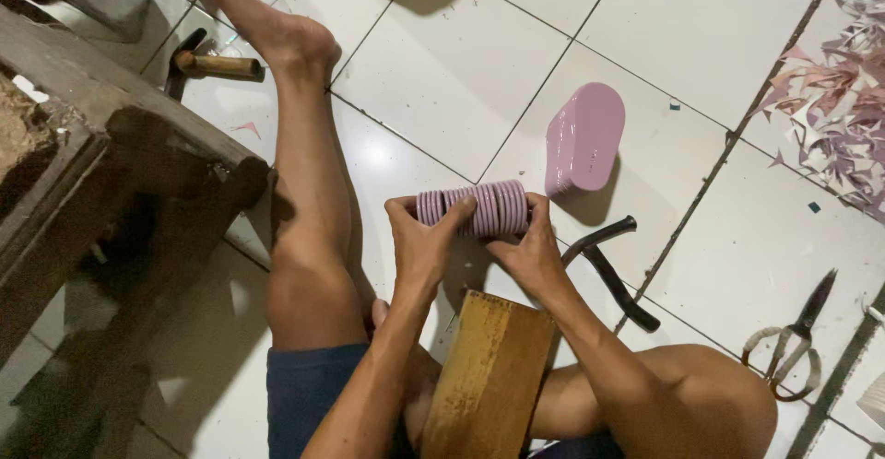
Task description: The person sits on the workshop floor and trims the edge of a slipper sole with a blade against a wooden block, working around the sole's outline. They then stack the finished soles together and handle a strap near a stack of soles.
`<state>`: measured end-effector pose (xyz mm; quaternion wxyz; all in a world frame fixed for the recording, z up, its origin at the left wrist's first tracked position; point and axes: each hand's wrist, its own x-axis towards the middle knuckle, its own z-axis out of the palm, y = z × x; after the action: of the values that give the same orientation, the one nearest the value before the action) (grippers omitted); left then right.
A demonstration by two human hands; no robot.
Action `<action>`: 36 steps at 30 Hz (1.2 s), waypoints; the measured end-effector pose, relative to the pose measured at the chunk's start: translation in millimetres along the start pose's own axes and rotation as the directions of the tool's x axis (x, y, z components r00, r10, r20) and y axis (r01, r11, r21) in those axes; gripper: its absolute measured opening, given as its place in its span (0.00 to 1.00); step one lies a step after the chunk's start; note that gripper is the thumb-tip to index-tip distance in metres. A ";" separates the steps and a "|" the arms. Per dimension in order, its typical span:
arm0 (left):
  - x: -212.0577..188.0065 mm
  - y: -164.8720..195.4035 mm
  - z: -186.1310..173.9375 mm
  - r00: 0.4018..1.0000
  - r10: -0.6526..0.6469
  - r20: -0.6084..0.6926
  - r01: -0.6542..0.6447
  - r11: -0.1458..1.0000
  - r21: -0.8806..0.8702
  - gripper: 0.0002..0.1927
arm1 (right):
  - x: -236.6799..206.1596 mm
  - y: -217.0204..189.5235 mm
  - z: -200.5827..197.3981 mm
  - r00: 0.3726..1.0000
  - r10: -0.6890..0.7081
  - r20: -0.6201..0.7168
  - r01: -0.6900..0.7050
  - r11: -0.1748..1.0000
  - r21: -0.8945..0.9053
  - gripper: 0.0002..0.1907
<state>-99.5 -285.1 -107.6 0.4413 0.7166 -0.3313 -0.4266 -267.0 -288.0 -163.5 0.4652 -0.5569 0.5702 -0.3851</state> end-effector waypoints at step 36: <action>19.1 -71.3 -12.5 0.974 0.140 0.179 -0.179 0.958 0.226 0.42 | 20.3 0.6 -6.8 0.959 0.169 0.228 -0.061 0.908 -0.414 0.32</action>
<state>-73.2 -269.2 -175.9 0.3562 0.6987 -0.4720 -0.4027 -272.6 -308.7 -164.3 0.4329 -0.6513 0.6037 -0.1551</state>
